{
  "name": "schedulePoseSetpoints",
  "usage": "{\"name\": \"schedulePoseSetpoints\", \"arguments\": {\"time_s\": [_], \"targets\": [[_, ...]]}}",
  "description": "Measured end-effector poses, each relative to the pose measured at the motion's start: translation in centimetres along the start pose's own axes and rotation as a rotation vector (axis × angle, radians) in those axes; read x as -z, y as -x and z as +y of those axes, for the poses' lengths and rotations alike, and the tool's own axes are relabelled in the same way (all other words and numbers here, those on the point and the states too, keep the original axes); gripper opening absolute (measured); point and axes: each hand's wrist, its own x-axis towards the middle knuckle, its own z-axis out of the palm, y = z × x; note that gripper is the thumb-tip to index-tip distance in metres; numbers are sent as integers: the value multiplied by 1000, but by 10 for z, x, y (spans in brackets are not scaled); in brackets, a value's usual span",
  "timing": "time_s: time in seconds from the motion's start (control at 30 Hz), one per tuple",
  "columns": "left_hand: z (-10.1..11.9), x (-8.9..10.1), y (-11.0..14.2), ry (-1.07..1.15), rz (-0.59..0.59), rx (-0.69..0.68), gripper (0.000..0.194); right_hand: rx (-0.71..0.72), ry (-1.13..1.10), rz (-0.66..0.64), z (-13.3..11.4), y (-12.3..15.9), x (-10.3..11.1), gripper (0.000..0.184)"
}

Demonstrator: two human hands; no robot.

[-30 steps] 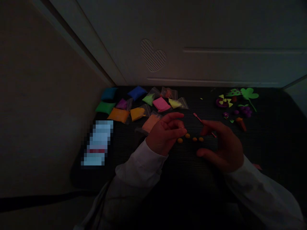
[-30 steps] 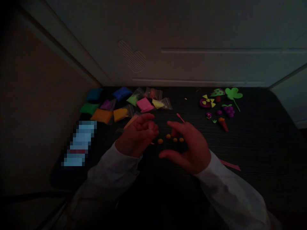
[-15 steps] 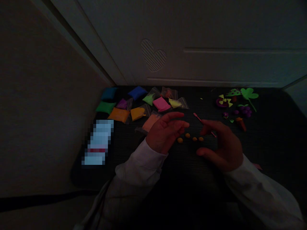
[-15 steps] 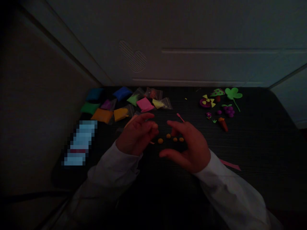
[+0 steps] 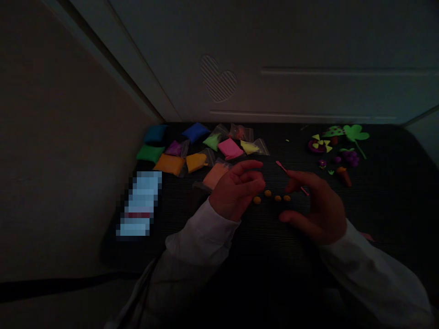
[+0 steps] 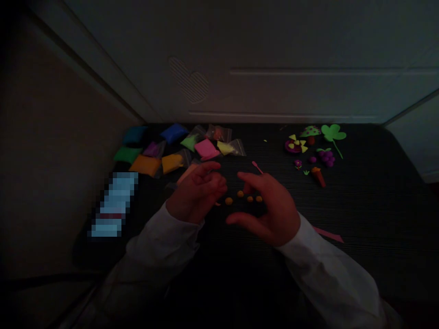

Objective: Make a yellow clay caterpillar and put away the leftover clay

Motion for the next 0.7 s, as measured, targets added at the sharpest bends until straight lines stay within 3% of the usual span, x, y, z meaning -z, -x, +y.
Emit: {"name": "schedulePoseSetpoints", "arguments": {"time_s": [0.23,0.33,0.47,0.7], "targets": [[2,3,-1,-5,31,-9,27,-10,-14,-4,-2,0,0,62],[3,3,-1,-11,34,-2,26,-6,16,-12,-3,-2,1,52],[0,1,-1,-14,-8,78,27,4,104,37,-3,-3,-2,32],[-8,-1,1,-71,-42,190,34,32,134,76,-6,-3,-4,24]]}}
